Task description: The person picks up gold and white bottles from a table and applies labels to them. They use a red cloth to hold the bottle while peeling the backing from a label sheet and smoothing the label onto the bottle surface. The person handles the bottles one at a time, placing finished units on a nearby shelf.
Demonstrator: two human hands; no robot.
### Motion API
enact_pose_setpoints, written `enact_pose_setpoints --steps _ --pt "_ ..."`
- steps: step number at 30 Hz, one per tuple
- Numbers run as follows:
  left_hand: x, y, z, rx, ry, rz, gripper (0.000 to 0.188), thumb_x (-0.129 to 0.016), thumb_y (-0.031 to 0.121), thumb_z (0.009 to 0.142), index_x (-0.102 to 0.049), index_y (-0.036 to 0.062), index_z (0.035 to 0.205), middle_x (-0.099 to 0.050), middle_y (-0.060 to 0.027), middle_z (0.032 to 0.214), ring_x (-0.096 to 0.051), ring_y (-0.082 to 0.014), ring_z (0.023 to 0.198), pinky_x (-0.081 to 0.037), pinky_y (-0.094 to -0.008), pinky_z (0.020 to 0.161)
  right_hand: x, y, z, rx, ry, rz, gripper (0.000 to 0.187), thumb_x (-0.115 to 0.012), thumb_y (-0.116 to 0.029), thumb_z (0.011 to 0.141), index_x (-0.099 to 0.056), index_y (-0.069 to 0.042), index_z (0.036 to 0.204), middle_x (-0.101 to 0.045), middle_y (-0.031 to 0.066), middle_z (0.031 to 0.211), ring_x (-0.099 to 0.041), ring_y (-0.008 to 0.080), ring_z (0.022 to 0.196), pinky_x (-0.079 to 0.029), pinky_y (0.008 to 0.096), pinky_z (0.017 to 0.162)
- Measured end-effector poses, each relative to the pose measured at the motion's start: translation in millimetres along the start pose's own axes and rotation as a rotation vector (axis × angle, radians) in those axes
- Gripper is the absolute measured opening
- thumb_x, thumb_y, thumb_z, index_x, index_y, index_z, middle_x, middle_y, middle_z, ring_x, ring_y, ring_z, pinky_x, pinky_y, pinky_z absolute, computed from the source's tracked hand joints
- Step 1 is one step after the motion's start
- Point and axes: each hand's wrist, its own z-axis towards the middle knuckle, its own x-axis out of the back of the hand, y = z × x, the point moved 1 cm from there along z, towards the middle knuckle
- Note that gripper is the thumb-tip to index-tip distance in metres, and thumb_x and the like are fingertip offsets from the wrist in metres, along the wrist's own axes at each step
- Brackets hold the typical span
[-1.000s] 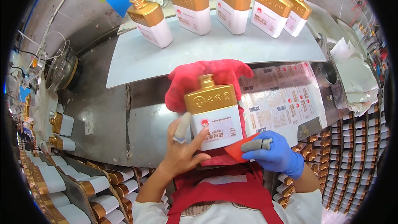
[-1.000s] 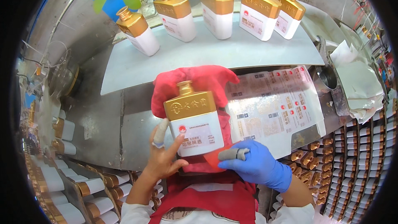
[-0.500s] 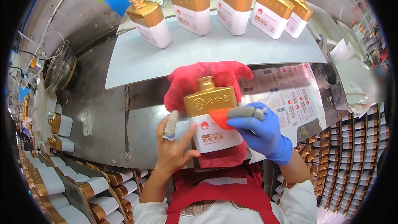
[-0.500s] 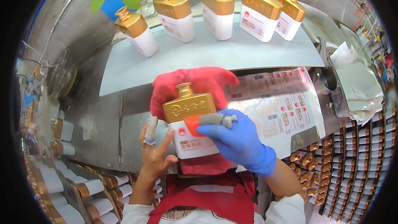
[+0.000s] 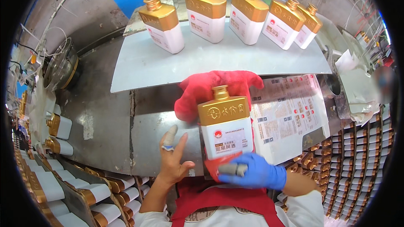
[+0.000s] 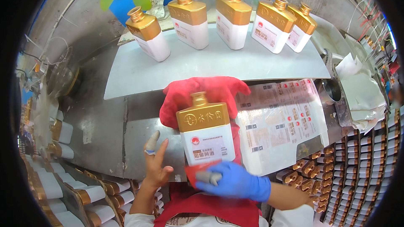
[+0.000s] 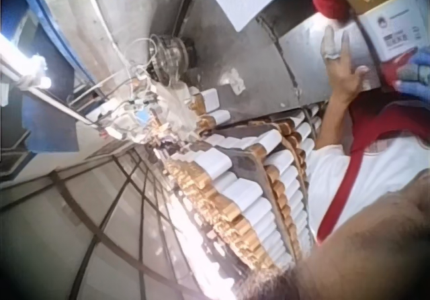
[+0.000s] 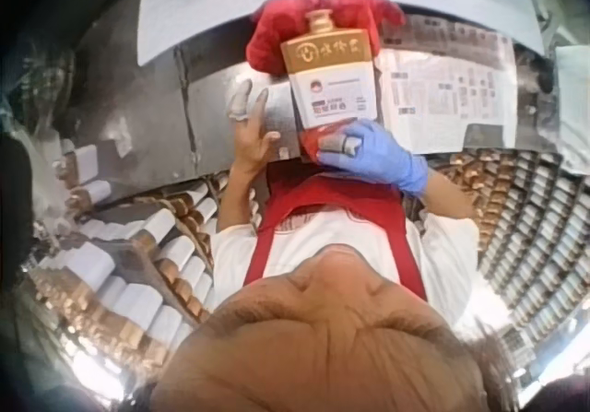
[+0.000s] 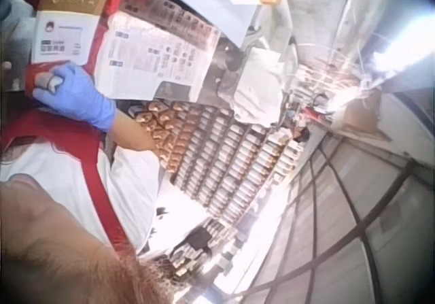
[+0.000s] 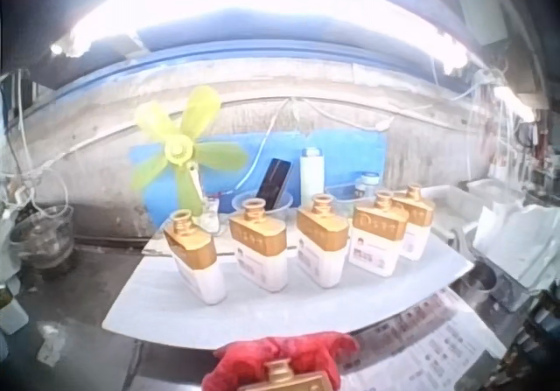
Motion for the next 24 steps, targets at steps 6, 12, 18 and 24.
enact_pose_setpoints --steps 6,12,18,24 --pt "-4 -8 -4 0.022 -0.003 -0.134 0.091 -0.062 0.061 0.076 -0.039 -0.0043 0.134 -0.033 -0.0299 0.139 -0.035 -0.0430 0.125 -0.027 -0.0476 0.104 55 30 16 -0.602 0.297 0.478 0.032 -0.055 0.005 0.077 -0.056 -0.004 0.108 -0.062 0.0130 0.099 -0.062 0.0248 0.087 -0.050 0.0330 0.075" --pt "-30 28 14 -0.133 0.065 -0.142 0.120 -0.084 0.049 0.056 -0.018 -0.0020 0.142 -0.028 -0.0322 0.139 -0.034 -0.0456 0.125 -0.030 -0.0482 0.102 76 108 112 -0.657 -0.045 0.163 0.034 -0.054 -0.037 0.087 -0.065 -0.008 0.099 -0.066 0.0159 0.090 -0.062 0.0330 0.084 -0.048 0.0380 0.075" --pt "-43 34 15 -0.128 0.142 -0.066 0.102 -0.081 0.028 0.061 -0.023 -0.0053 0.139 -0.030 -0.0347 0.137 -0.034 -0.0472 0.125 -0.026 -0.0517 0.102 100 110 122 -0.592 -0.331 0.224 0.033 -0.063 -0.040 0.083 -0.068 -0.009 0.092 -0.066 0.0108 0.082 -0.063 0.0260 0.074 -0.048 0.0330 0.071" --pt "-45 43 14 -0.312 0.289 0.005 0.088 -0.078 0.016 0.059 -0.034 -0.0057 0.132 -0.039 -0.0326 0.131 -0.044 -0.0453 0.113 -0.037 -0.0523 0.094 131 56 65 -0.577 -0.125 0.246 0.033 -0.069 -0.040 0.079 -0.065 -0.007 0.079 -0.054 0.0071 0.064 -0.051 0.0185 0.056 -0.042 0.0293 0.056"
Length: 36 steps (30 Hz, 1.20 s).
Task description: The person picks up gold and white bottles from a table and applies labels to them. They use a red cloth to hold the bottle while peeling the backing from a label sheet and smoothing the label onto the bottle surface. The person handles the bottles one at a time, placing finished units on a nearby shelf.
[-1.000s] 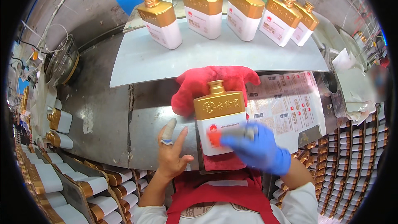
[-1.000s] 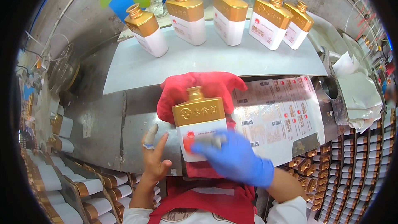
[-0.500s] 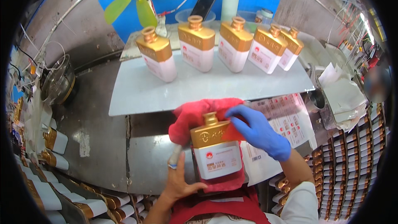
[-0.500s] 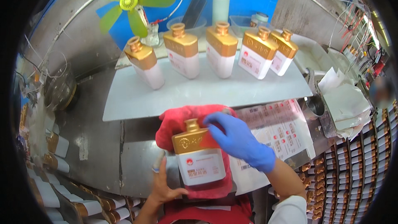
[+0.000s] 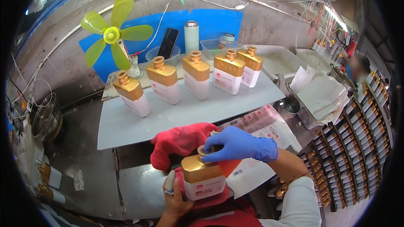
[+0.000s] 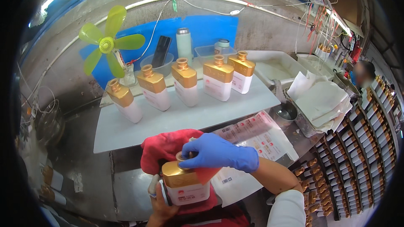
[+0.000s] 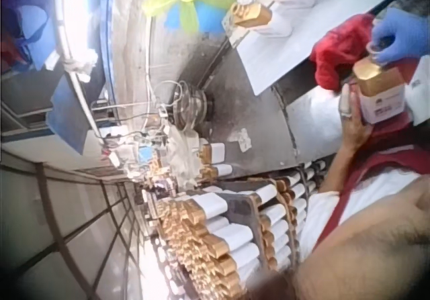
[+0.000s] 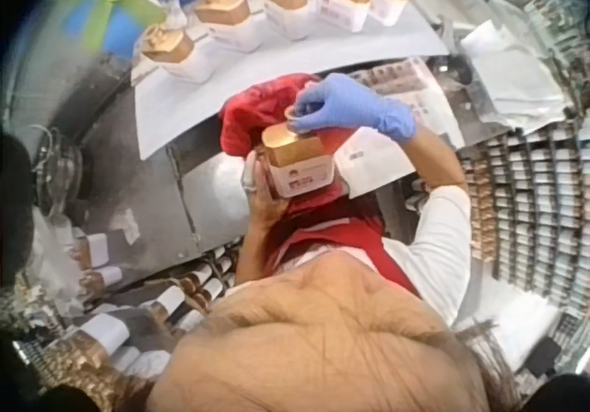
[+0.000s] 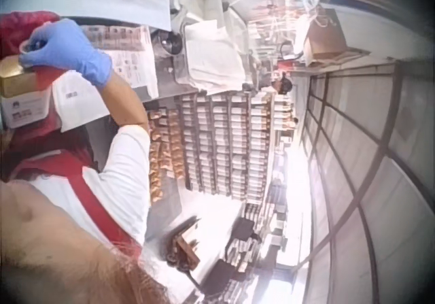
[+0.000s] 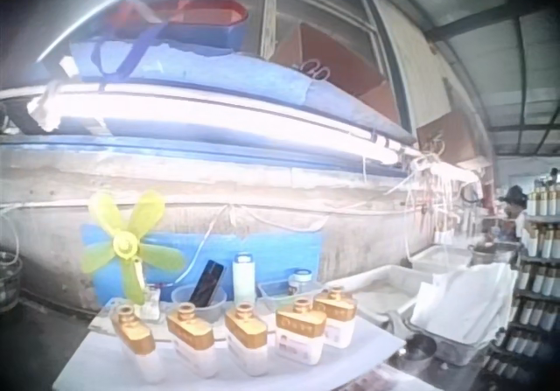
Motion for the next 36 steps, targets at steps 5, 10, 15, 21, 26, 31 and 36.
enact_pose_setpoints --steps 5,10,15,21,26,31,36 --pt "-8 12 11 -0.091 -0.085 -0.044 0.080 -0.075 0.009 0.054 -0.040 -0.0058 0.124 -0.044 -0.0287 0.127 -0.047 -0.0450 0.109 -0.039 -0.0538 0.092 3 0 -10 -0.048 -0.020 -0.005 0.031 -0.070 -0.039 0.074 -0.066 -0.008 0.079 -0.063 0.0115 0.074 -0.062 0.0252 0.070 -0.048 0.0327 0.067" --pt "-1 10 5 0.098 -0.138 -0.073 0.096 -0.082 0.017 0.058 -0.030 -0.0064 0.135 -0.041 -0.0286 0.131 -0.043 -0.0447 0.116 -0.036 -0.0494 0.097 -13 16 37 -0.035 -0.080 0.196 0.035 -0.068 -0.037 0.077 -0.069 -0.004 0.090 -0.067 0.0114 0.082 -0.063 0.0205 0.078 -0.048 0.0292 0.075" --pt "-2 -2 17 0.250 -0.248 -0.216 0.112 -0.085 0.023 0.058 -0.016 -0.0069 0.141 -0.036 -0.0262 0.135 -0.038 -0.0413 0.121 -0.030 -0.0473 0.101 -15 38 61 -0.099 0.093 0.291 0.030 -0.064 -0.029 0.084 -0.068 -0.003 0.098 -0.068 0.0088 0.088 -0.059 0.0126 0.075 -0.048 0.0263 0.075" --pt "-3 -9 9 0.309 -0.257 -0.247 0.113 -0.086 0.029 0.058 -0.017 -0.0073 0.140 -0.036 -0.0258 0.136 -0.038 -0.0412 0.122 -0.029 -0.0475 0.102 -25 87 -9 -0.136 0.097 0.540 0.023 -0.059 -0.019 0.085 -0.068 -0.004 0.100 -0.065 0.0034 0.084 -0.058 0.0101 0.077 -0.047 0.0248 0.074" --pt "-7 -11 2 0.371 -0.281 -0.202 0.114 -0.086 0.027 0.057 -0.017 -0.0056 0.141 -0.035 -0.0253 0.137 -0.038 -0.0410 0.122 -0.028 -0.0477 0.103 -34 127 -51 -0.440 0.249 0.781 0.024 -0.055 -0.021 0.088 -0.068 -0.003 0.094 -0.059 0.0014 0.072 -0.052 0.0078 0.063 -0.044 0.0225 0.060" --pt "-15 -9 4 0.494 -0.271 -0.275 0.110 -0.083 0.027 0.057 -0.020 -0.0048 0.141 -0.038 -0.0234 0.135 -0.039 -0.0376 0.123 -0.029 -0.0450 0.103 -62 150 -86 -0.440 0.348 0.857 0.021 -0.054 -0.019 0.089 -0.068 -0.003 0.091 -0.058 0.0019 0.071 -0.054 0.0079 0.063 -0.045 0.0221 0.061" --pt "-24 -20 -21 0.532 -0.199 -0.370 0.115 -0.084 0.022 0.055 -0.016 -0.0050 0.143 -0.037 -0.0228 0.134 -0.041 -0.0329 0.122 -0.033 -0.0417 0.101 -63 171 -171 -0.641 0.601 0.873 0.020 -0.061 -0.016 0.086 -0.067 0.000 0.095 -0.061 0.0020 0.073 -0.055 0.0081 0.069 -0.045 0.0219 0.067"
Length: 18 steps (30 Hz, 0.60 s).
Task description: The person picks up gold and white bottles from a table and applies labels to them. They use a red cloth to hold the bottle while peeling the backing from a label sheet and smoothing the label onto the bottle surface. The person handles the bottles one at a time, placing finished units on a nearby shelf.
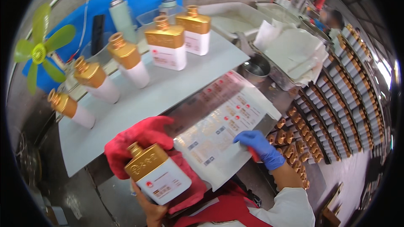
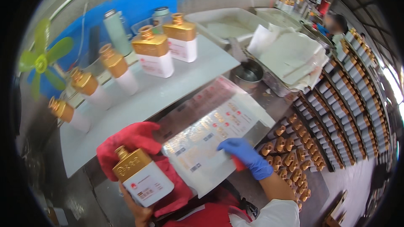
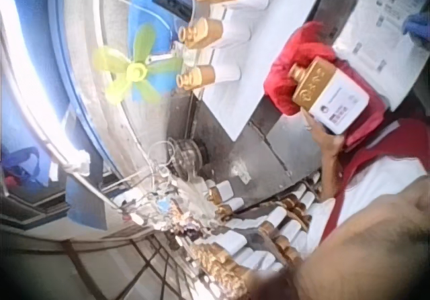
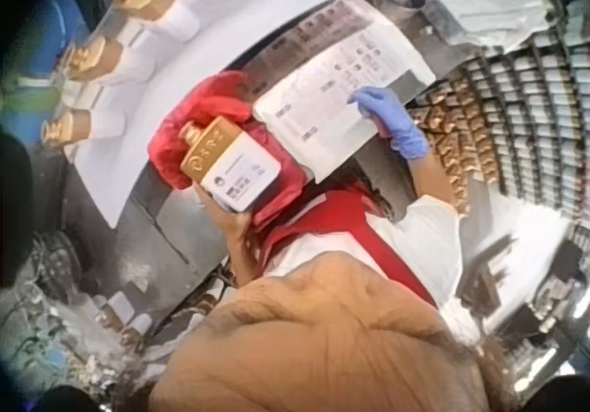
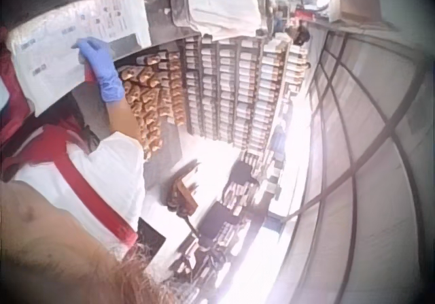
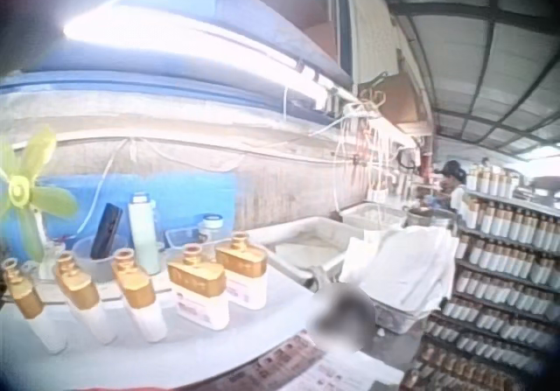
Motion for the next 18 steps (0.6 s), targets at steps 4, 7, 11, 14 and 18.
enact_pose_setpoints --steps 4,7,11,14,18 --pt "-9 2 6 0.013 0.008 -0.229 0.119 -0.084 0.015 0.057 -0.006 -0.0034 0.144 -0.035 -0.0200 0.136 -0.039 -0.0283 0.125 -0.032 -0.0402 0.103 98 29 5 0.095 0.479 -0.110 0.027 -0.065 -0.022 0.084 -0.067 0.000 0.098 -0.064 0.0029 0.078 -0.057 0.0085 0.073 -0.046 0.0228 0.069" --pt "-12 4 4 -0.013 0.037 -0.161 0.111 -0.081 0.015 0.062 -0.008 -0.0038 0.144 -0.035 -0.0206 0.137 -0.044 -0.0294 0.122 -0.036 -0.0413 0.101 133 30 37 0.217 0.579 -0.353 0.031 -0.068 -0.026 0.080 -0.067 -0.003 0.102 -0.067 0.0060 0.087 -0.061 0.0132 0.081 -0.048 0.0264 0.075" --pt "5 1 3 -0.077 -0.025 0.179 0.104 -0.079 0.007 0.063 -0.014 -0.0049 0.143 -0.041 -0.0227 0.134 -0.050 -0.0316 0.115 -0.043 -0.0424 0.094 130 11 82 0.294 0.676 -0.607 0.036 -0.071 -0.030 0.077 -0.066 -0.007 0.104 -0.068 0.0103 0.095 -0.065 0.0205 0.089 -0.049 0.0311 0.080" --pt "4 3 4 -0.049 -0.029 0.140 0.103 -0.077 0.008 0.064 -0.013 -0.0047 0.144 -0.042 -0.0231 0.133 -0.052 -0.0322 0.113 -0.044 -0.0429 0.093 130 10 113 0.229 0.719 -0.739 0.041 -0.067 -0.034 0.077 -0.064 -0.010 0.110 -0.067 0.0129 0.101 -0.064 0.0278 0.095 -0.049 0.0358 0.084" --pt "3 0 2 -0.049 -0.020 0.146 0.103 -0.076 0.008 0.066 -0.010 -0.0050 0.144 -0.043 -0.0241 0.132 -0.053 -0.0342 0.112 -0.046 -0.0437 0.090 115 4 134 0.204 0.753 -0.882 0.038 -0.064 -0.037 0.077 -0.063 -0.011 0.106 -0.065 0.0139 0.101 -0.062 0.0316 0.094 -0.049 0.0387 0.082"
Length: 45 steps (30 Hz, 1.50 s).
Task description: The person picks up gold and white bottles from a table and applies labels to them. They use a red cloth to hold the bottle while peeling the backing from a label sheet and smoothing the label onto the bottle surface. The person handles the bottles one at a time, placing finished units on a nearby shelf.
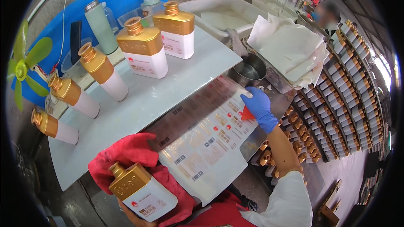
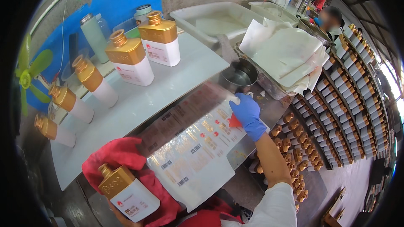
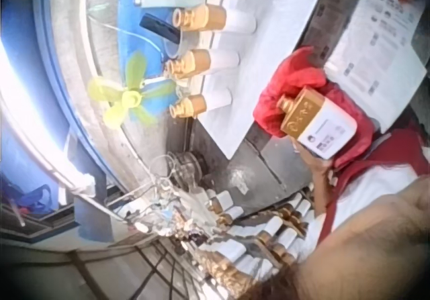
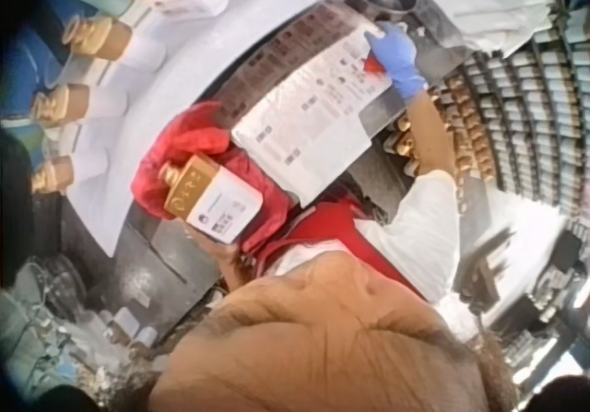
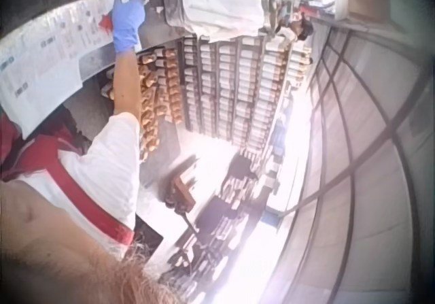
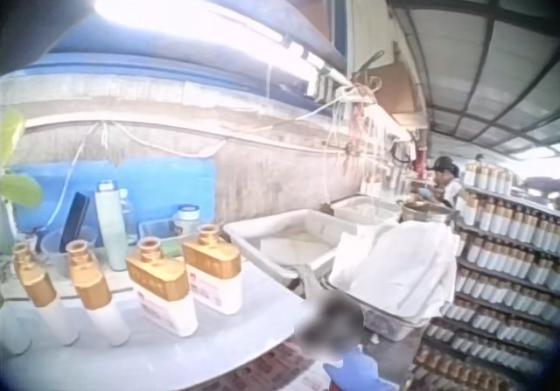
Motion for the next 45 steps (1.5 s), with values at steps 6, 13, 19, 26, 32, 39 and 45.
enact_pose_setpoints --steps 6,13,19,26,32,39,45 --pt "-3 -5 -1 0.045 0.005 -0.251 0.109 -0.079 0.018 0.066 -0.007 -0.0023 0.145 -0.042 -0.0242 0.133 -0.053 -0.0353 0.113 -0.048 -0.0436 0.089 -9 -30 11 0.103 -0.012 -0.073 0.027 -0.064 -0.033 0.079 -0.062 -0.014 0.098 -0.065 0.0135 0.093 -0.063 0.0321 0.086 -0.050 0.0410 0.073" --pt "-2 -10 -5 0.111 -0.066 -0.245 0.120 -0.083 0.039 0.063 -0.006 0.0007 0.146 -0.034 -0.0209 0.140 -0.049 -0.0338 0.118 -0.046 -0.0452 0.093 -33 -34 27 0.244 0.239 -0.135 0.015 -0.061 -0.029 0.081 -0.062 -0.017 0.090 -0.065 0.0110 0.078 -0.064 0.0318 0.072 -0.049 0.0412 0.061" --pt "-5 3 -1 0.066 0.011 -0.244 0.110 -0.081 0.020 0.061 -0.013 -0.0042 0.144 -0.035 -0.0179 0.136 -0.044 -0.0254 0.120 -0.037 -0.0379 0.099 -39 -34 28 0.246 0.309 -0.145 0.017 -0.058 -0.028 0.085 -0.065 -0.016 0.096 -0.066 0.0112 0.085 -0.064 0.0310 0.077 -0.050 0.0389 0.067" --pt "-3 -12 -11 0.005 -0.006 -0.131 0.114 -0.084 0.022 0.057 -0.013 -0.0080 0.142 -0.047 -0.0240 0.128 -0.054 -0.0322 0.111 -0.042 -0.0396 0.094 -33 -26 31 0.238 0.239 0.015 0.018 -0.058 -0.025 0.087 -0.065 -0.011 0.095 -0.066 0.0123 0.086 -0.064 0.0316 0.079 -0.049 0.0378 0.068" --pt "-2 -7 -7 0.021 -0.048 -0.176 0.124 -0.088 0.031 0.053 -0.011 -0.0087 0.141 -0.049 -0.0250 0.126 -0.055 -0.0340 0.110 -0.043 -0.0405 0.093 -1 -50 12 0.165 0.075 0.284 0.018 -0.061 -0.019 0.085 -0.064 -0.003 0.093 -0.066 0.0099 0.076 -0.063 0.0196 0.069 -0.048 0.0317 0.065" --pt "29 24 7 -0.060 0.341 -0.175 0.088 -0.073 0.053 0.072 -0.045 -0.0118 0.125 -0.055 -0.0224 0.115 -0.055 -0.0285 0.100 -0.042 -0.0381 0.089 69 -169 -91 0.285 -0.544 0.319 0.016 -0.065 -0.015 0.082 -0.066 0.000 0.085 -0.064 0.0058 0.069 -0.057 0.0086 0.063 -0.046 0.0245 0.059" --pt "59 97 62 0.046 -0.125 -0.402 0.029 -0.056 0.016 0.090 -0.061 0.0038 0.115 -0.057 -0.0087 0.107 -0.048 -0.0187 0.074 -0.039 -0.0294 0.080 107 -274 -166 0.319 -1.294 0.597 0.012 -0.067 -0.011 0.083 -0.066 0.000 0.087 -0.063 0.0010 0.073 -0.055 0.0055 0.067 -0.046 0.0216 0.062"
